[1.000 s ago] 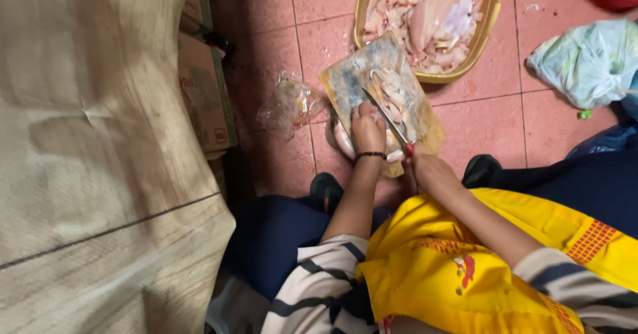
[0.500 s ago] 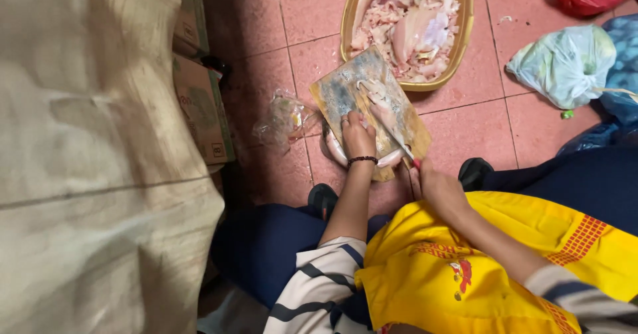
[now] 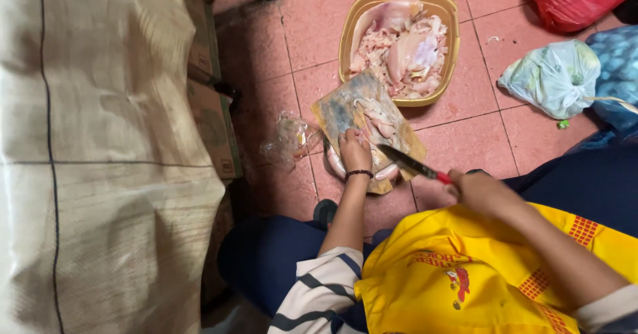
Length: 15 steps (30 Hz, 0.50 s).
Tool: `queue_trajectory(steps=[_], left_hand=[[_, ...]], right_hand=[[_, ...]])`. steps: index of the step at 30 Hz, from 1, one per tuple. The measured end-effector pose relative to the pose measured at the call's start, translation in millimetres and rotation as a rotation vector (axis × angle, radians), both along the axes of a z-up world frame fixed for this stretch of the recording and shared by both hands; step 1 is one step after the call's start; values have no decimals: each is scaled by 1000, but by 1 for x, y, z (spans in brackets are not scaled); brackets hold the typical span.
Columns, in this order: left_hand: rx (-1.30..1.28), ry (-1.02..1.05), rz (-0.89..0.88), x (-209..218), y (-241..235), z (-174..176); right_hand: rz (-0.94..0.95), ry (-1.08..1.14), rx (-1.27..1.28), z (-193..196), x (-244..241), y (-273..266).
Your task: Slicing raw chicken breasts into thin strips on a cutting board.
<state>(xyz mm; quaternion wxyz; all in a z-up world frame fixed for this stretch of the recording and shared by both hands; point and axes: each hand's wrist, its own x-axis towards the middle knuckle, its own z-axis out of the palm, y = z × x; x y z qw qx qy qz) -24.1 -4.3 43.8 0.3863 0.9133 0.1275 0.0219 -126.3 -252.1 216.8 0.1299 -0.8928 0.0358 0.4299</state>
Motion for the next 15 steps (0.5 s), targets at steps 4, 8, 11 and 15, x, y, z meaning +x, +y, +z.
queue_trajectory(steps=[4,8,11,15], left_hand=[[-123,-81,-115,-5,-9,58],[283,72,-401,-1,-25,79],[452,6,-518,9,-22,49],[464,-67,-603,45,-16,37]], right_hand=[[19,-129,-63,43,28,-40],[100,-270,-107,53,62,-89],[-23,-319,0,54,82,-107],[-190,-505,38,39,82,-128]])
